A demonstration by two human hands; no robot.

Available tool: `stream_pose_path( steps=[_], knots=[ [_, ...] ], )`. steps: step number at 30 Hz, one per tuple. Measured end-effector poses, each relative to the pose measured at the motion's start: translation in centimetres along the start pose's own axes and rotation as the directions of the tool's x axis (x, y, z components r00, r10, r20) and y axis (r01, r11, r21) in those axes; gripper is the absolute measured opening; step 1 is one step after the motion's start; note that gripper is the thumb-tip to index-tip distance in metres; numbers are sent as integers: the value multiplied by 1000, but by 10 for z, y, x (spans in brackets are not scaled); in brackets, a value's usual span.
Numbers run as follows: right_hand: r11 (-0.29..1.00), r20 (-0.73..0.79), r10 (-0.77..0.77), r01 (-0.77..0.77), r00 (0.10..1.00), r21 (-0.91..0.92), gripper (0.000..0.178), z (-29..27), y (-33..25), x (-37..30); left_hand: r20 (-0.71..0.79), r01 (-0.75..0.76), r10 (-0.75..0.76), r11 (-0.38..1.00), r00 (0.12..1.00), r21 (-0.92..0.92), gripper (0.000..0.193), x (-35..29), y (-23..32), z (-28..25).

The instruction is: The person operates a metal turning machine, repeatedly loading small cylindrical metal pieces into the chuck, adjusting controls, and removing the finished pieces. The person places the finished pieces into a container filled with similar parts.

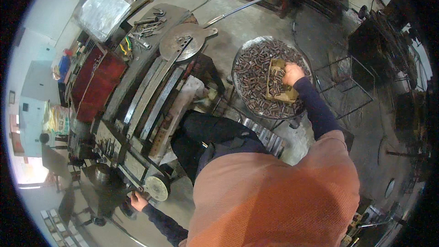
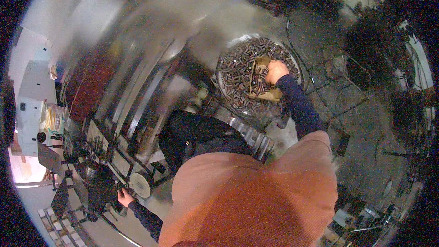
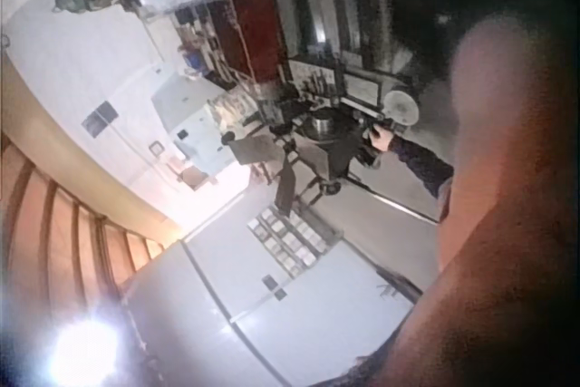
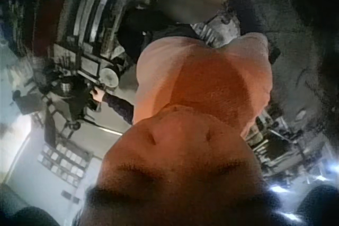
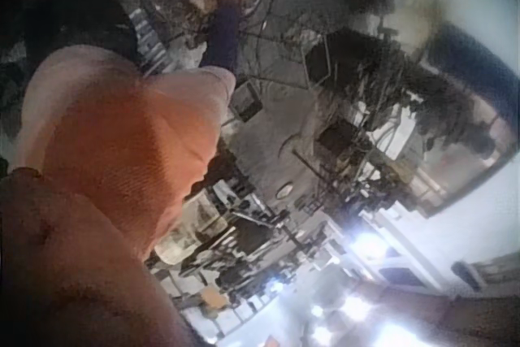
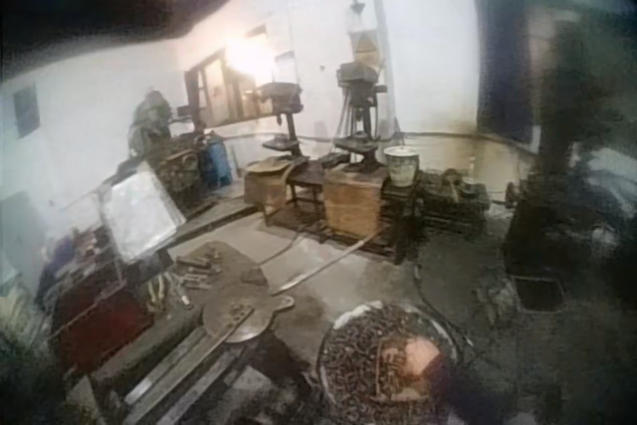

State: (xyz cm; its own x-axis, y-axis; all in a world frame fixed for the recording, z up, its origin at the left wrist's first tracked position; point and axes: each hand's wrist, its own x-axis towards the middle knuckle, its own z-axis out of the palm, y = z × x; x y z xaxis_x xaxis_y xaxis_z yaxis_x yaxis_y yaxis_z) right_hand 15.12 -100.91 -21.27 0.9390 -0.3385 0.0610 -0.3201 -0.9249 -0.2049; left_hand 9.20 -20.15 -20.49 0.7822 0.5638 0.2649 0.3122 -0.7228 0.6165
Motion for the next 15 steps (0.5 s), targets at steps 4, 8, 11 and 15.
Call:
stream_pose_path(
  steps=[4,8,11,15],
  knots=[
    [985,151,-69,91,986,-150,30,22,11,19,-19,54,-52,991,998,119,32,-6,11,-2],
    [989,198,-69,93,978,-116,26,7,-1,13,-65,34,-28,994,998,100,31,-3,-17,-5],
    [990,208,-35,62,977,-126,27,5,2,10,-15,82,-81,993,997,90,30,-5,15,-1],
    [983,258,-3,50,966,-174,31,9,1,13,-72,108,-104,992,992,62,28,-15,40,-4]
  ],
)
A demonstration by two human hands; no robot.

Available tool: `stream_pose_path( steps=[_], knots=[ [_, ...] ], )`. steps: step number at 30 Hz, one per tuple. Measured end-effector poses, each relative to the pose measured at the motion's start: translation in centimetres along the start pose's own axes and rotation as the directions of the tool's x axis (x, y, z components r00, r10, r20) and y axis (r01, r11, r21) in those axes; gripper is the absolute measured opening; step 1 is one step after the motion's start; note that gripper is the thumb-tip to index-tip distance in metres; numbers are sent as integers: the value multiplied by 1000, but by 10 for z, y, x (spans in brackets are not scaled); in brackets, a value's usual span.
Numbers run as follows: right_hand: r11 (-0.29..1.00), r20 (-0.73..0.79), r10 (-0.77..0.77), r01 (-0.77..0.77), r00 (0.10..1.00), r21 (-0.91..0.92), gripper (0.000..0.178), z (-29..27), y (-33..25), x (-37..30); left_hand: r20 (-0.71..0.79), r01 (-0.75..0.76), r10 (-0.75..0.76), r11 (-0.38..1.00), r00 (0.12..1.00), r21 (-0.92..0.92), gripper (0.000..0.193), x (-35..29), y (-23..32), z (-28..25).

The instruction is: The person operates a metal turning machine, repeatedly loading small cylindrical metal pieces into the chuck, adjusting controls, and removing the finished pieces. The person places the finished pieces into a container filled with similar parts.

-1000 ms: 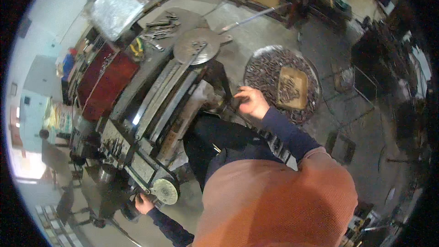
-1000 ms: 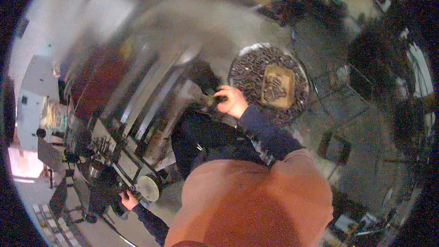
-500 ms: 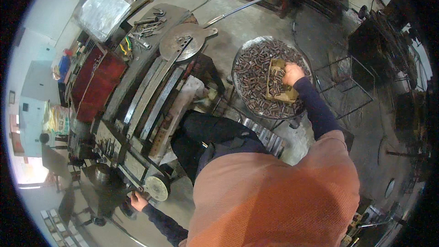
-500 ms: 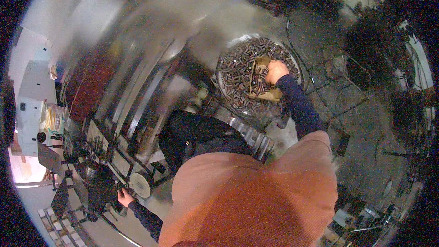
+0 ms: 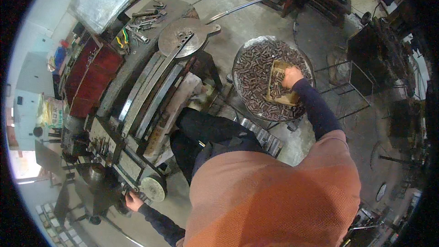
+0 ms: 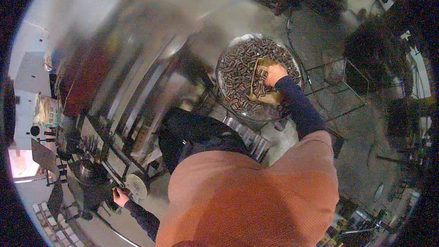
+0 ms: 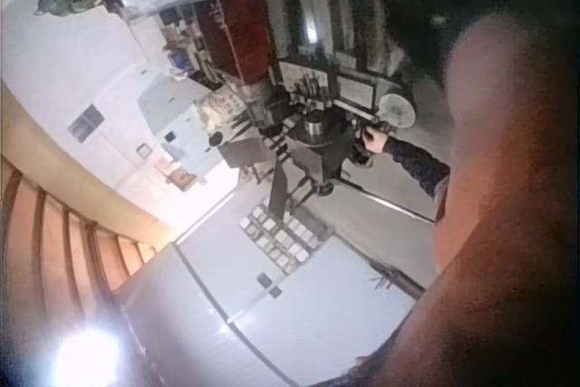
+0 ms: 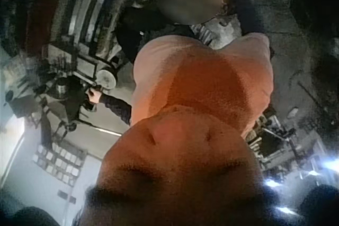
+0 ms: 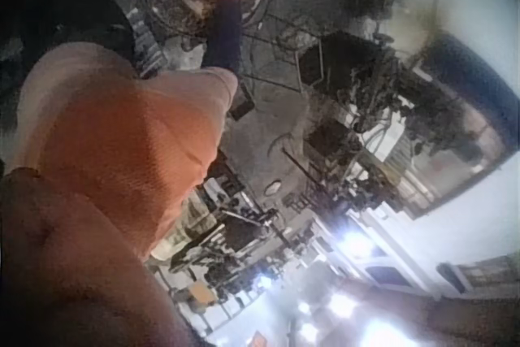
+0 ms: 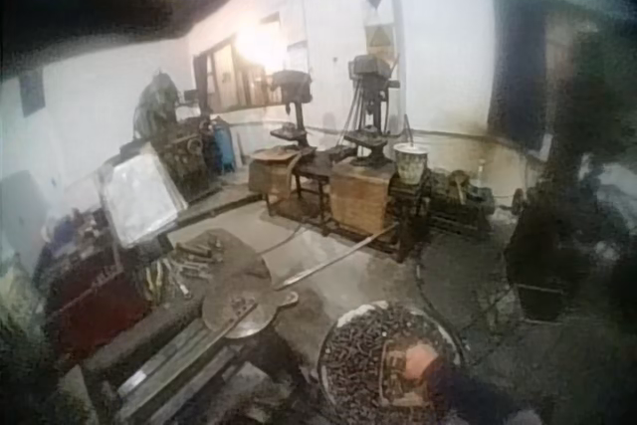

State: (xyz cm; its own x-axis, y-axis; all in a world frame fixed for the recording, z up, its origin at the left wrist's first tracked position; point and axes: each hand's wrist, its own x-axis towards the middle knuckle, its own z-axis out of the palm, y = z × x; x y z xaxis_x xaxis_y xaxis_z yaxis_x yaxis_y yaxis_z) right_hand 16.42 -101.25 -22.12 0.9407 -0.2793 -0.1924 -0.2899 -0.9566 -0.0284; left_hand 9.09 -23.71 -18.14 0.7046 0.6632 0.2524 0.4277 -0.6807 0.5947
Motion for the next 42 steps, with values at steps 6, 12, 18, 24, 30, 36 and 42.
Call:
stream_pose_path(
  steps=[6,12,18,24,30,36,42],
  knots=[
    [987,27,124,-127,992,97,33,3,-2,-2,77,132,-122,983,990,-131,45,8,-20,2],
    [946,-7,222,-213,975,245,38,-46,-27,-21,278,-24,110,955,954,-297,33,12,-24,-8],
    [523,-413,-267,491,871,697,43,-88,-107,-53,256,-219,312,917,915,-334,26,-19,103,-88],
    [-159,-538,-683,619,494,769,68,-127,-286,-53,354,-37,286,820,890,-571,22,-38,220,-56],
    [-348,-534,-817,553,216,757,70,-150,-380,-78,588,474,448,349,673,-808,34,-61,240,5],
    [-454,-580,-808,520,101,723,48,-147,-419,-85,607,641,460,103,648,-761,34,-66,234,12],
    [-365,-549,-834,803,-56,471,48,-156,-443,-86,476,294,320,478,819,-828,29,-47,221,-7]
  ],
)
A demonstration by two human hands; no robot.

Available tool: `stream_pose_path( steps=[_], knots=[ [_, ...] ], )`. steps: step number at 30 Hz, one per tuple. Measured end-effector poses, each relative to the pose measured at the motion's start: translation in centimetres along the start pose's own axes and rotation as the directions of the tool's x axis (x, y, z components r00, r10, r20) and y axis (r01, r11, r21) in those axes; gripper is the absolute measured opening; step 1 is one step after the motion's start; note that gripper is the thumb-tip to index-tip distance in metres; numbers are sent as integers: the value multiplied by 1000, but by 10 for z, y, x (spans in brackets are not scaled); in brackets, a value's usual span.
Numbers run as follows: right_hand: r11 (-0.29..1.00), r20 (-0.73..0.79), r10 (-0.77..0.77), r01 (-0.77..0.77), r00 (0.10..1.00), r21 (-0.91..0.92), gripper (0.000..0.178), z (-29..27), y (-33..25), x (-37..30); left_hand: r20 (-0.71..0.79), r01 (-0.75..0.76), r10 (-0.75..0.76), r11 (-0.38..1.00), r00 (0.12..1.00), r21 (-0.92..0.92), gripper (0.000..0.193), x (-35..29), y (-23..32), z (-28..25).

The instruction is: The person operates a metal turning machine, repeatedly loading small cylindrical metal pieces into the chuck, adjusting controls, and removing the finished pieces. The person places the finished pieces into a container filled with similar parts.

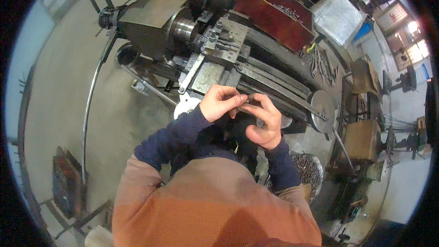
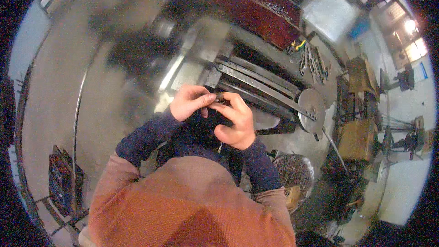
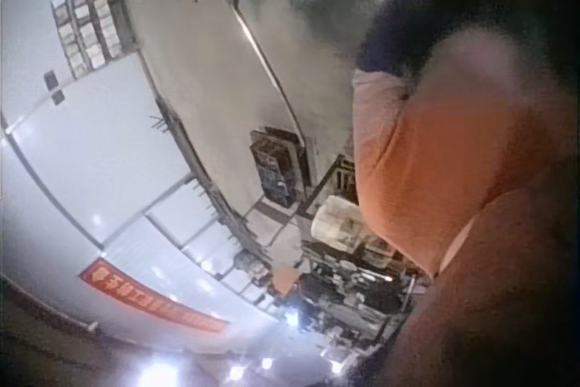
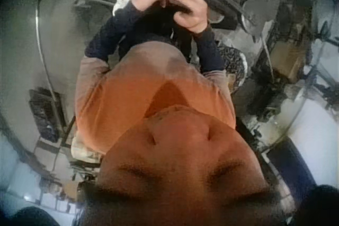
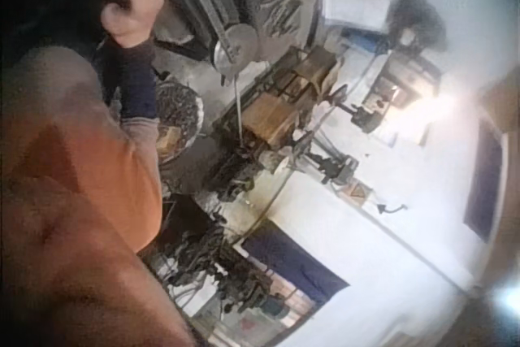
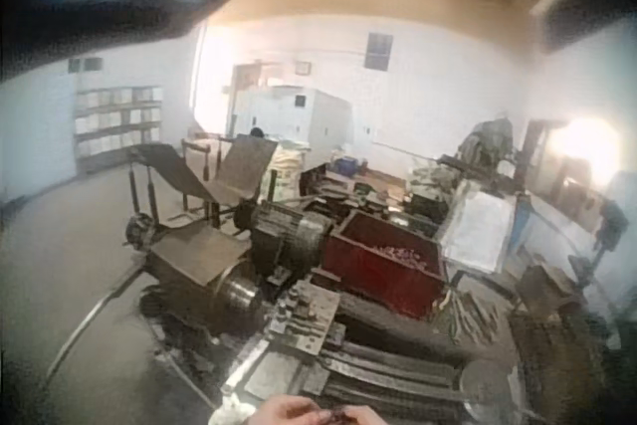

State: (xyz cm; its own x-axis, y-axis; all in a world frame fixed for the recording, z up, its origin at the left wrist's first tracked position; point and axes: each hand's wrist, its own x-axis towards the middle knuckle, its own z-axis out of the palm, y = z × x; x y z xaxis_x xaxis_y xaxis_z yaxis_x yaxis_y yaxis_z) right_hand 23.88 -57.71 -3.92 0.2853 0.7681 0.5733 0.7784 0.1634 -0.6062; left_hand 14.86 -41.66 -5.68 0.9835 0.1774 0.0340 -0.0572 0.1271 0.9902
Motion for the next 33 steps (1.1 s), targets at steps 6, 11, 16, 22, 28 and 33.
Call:
stream_pose_path(
  steps=[6,11,16,22,28,33],
  knots=[
    [996,260,-81,67,962,62,34,-2,9,48,9,2,-4,983,1000,181,26,-4,24,-31],
    [972,419,-231,222,878,70,28,18,17,104,-37,12,-4,976,999,216,23,-15,41,-73],
    [822,374,-394,504,839,-265,27,51,60,179,-206,-56,267,726,941,685,36,-59,53,-158],
    [676,492,171,262,854,-689,29,98,101,227,-569,653,363,-170,738,738,43,-201,48,-285],
    [642,525,208,290,825,-710,29,110,103,231,-874,872,113,88,472,482,41,-289,32,-280],
    [651,548,210,302,810,-696,29,111,108,235,-837,841,195,86,512,534,38,-296,-17,-306]
  ],
)
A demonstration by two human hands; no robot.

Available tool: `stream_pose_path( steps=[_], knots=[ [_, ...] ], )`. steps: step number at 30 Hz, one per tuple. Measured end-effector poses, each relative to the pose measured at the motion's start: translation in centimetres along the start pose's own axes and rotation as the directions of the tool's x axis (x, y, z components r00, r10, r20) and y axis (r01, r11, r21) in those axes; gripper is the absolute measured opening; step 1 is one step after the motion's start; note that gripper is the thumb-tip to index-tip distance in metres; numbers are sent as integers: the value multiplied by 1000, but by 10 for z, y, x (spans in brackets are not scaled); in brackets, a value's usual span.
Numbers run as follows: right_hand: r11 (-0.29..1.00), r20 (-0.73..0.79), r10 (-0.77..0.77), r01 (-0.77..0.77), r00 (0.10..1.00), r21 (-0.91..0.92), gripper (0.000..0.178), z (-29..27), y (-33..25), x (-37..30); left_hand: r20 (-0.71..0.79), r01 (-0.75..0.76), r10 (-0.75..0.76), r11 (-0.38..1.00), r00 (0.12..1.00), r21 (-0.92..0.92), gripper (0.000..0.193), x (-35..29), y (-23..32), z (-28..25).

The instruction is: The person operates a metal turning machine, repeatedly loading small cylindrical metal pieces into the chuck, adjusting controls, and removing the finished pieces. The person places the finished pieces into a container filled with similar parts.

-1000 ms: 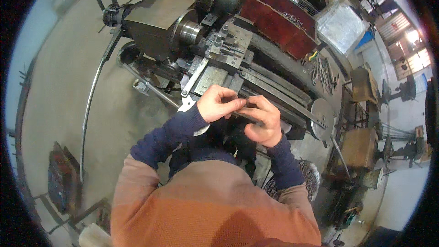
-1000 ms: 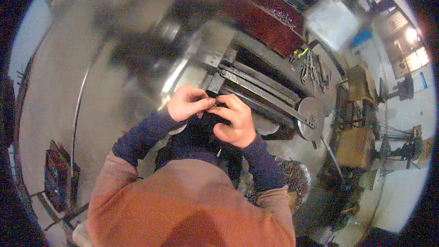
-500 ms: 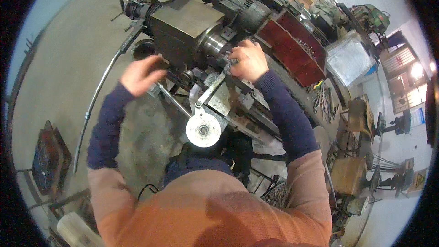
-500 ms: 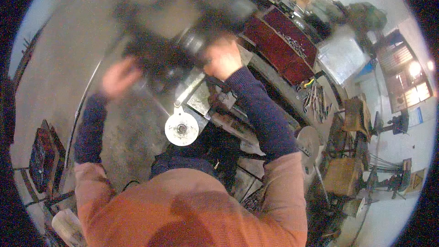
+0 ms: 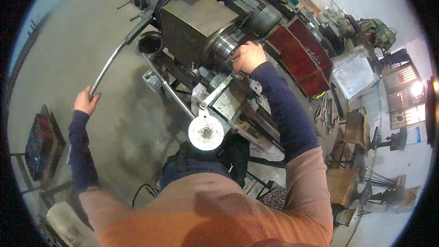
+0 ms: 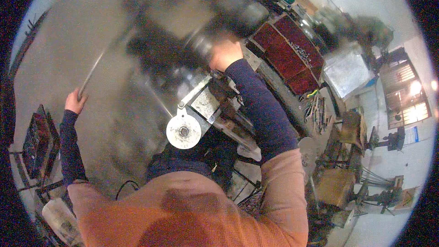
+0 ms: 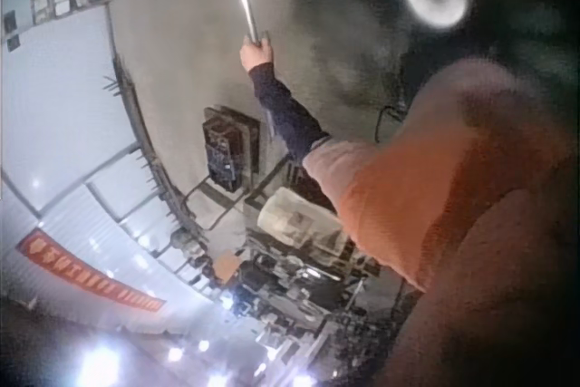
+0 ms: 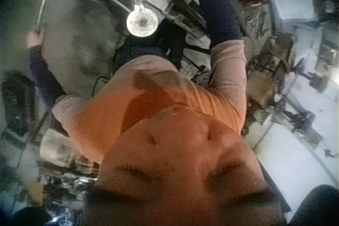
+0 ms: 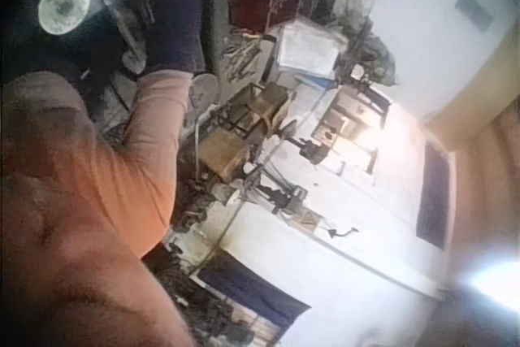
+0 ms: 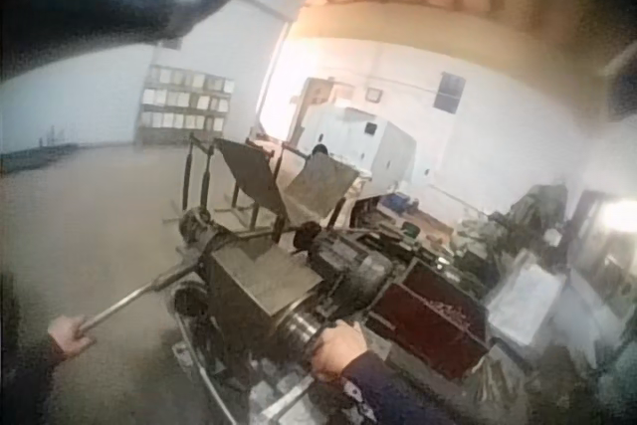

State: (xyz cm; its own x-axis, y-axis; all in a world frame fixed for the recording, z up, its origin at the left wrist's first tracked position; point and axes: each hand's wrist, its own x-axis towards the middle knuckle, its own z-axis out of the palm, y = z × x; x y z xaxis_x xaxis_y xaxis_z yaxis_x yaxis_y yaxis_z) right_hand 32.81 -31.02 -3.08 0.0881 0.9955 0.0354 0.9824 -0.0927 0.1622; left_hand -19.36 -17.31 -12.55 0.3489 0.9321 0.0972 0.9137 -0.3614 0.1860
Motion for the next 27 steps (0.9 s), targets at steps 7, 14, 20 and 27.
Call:
stream_pose_path(
  steps=[7,14,20,27],
  knots=[
    [995,-57,-54,58,997,85,28,-2,-3,2,-51,17,-6,976,999,219,26,28,-11,0],
    [975,-18,-40,43,999,217,29,1,8,-2,-79,201,-185,867,980,456,23,160,-125,2],
    [980,-45,17,-8,999,200,26,-3,-2,4,-12,415,-443,829,896,374,39,194,-133,-2],
    [933,-523,-35,215,852,288,32,-22,6,-62,-640,-320,-74,819,765,-477,26,130,43,78]
  ],
)
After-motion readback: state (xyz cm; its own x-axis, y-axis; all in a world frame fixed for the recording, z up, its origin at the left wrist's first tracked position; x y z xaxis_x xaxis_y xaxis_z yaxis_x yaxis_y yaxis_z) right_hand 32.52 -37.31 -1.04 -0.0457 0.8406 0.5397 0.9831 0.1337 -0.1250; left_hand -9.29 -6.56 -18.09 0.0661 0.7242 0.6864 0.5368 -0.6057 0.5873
